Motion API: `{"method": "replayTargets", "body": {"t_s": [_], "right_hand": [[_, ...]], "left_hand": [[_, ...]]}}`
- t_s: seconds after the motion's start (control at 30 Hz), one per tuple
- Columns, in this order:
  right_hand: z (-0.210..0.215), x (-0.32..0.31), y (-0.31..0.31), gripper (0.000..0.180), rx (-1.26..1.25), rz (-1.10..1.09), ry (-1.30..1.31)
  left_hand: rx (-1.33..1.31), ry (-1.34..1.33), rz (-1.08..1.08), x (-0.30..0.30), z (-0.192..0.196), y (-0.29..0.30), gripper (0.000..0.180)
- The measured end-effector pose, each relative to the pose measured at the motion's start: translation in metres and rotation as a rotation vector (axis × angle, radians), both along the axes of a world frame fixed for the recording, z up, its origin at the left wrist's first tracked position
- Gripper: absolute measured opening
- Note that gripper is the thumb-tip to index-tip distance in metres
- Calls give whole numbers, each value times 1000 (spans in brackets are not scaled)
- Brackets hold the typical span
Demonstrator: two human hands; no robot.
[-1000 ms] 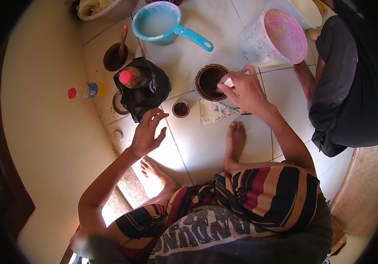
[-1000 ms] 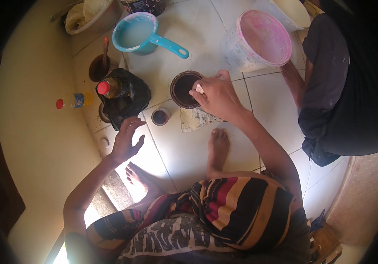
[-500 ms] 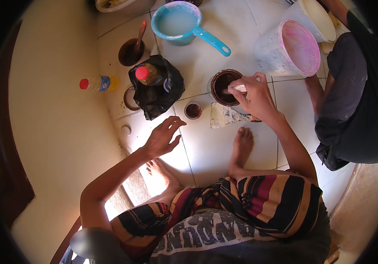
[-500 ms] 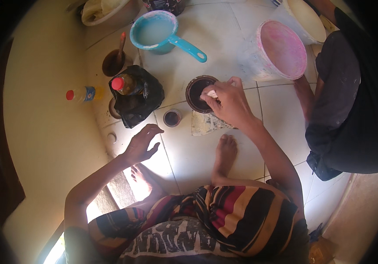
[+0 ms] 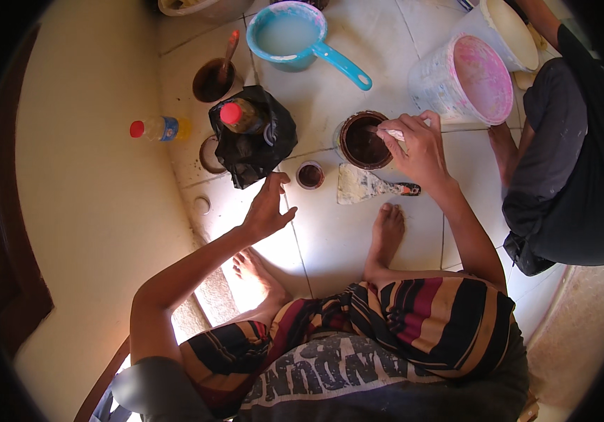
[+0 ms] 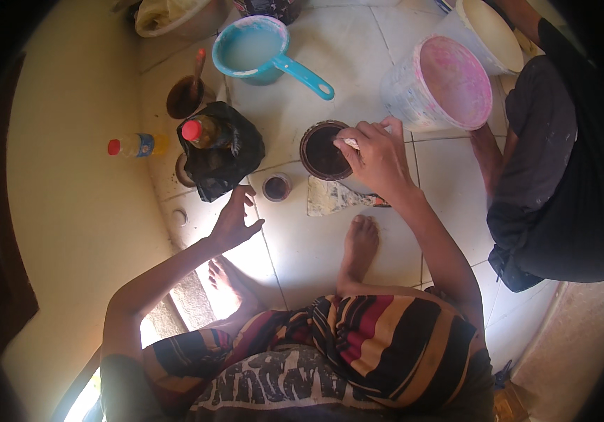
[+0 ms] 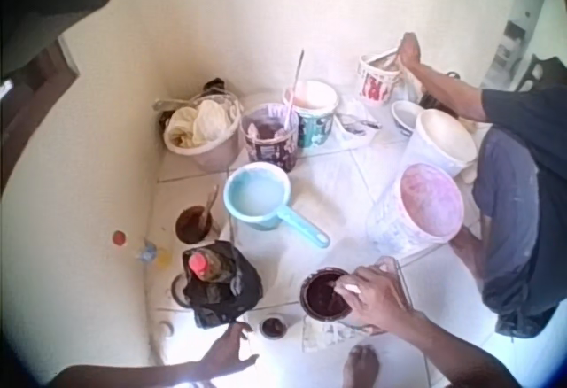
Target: The person pours yellow paint into a small container of brown paint, stirs the mixture with a wooden stick, and then uses a brush to apply the paint to a piece of paper.
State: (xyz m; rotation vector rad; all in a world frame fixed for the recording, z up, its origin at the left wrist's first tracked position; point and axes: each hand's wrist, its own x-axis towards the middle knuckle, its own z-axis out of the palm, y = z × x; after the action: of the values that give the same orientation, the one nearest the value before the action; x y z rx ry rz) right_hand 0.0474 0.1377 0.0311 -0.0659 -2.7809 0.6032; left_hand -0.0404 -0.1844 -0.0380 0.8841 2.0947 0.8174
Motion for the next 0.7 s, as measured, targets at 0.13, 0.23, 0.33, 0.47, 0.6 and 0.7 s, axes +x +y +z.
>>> {"method": "replayTargets", "body": {"t_s": [0.13,0.23,0.33,0.47,0.6,0.7], "right_hand": [[2,6,-2,5,2,1,-109],[-4,6,-10,7,-180,50,-30],[-6,1,-5,8,-83,14,23],[-2,8,1,7,44,-52,-74],[0,9,-10,7,-148,40,-15],[-8,3,-7,7,-103,24,75]], "left_hand": [[-6,-41,-27,1,-1,6,70],[19,-19,-19,2,-2,9,73],[35,-4,-1,1,-2,12,78],[53,17,4,-2,2,12,89],[33,65,-34,-3,2,12,95],[54,69,-53,-2,7,17,93]]}}
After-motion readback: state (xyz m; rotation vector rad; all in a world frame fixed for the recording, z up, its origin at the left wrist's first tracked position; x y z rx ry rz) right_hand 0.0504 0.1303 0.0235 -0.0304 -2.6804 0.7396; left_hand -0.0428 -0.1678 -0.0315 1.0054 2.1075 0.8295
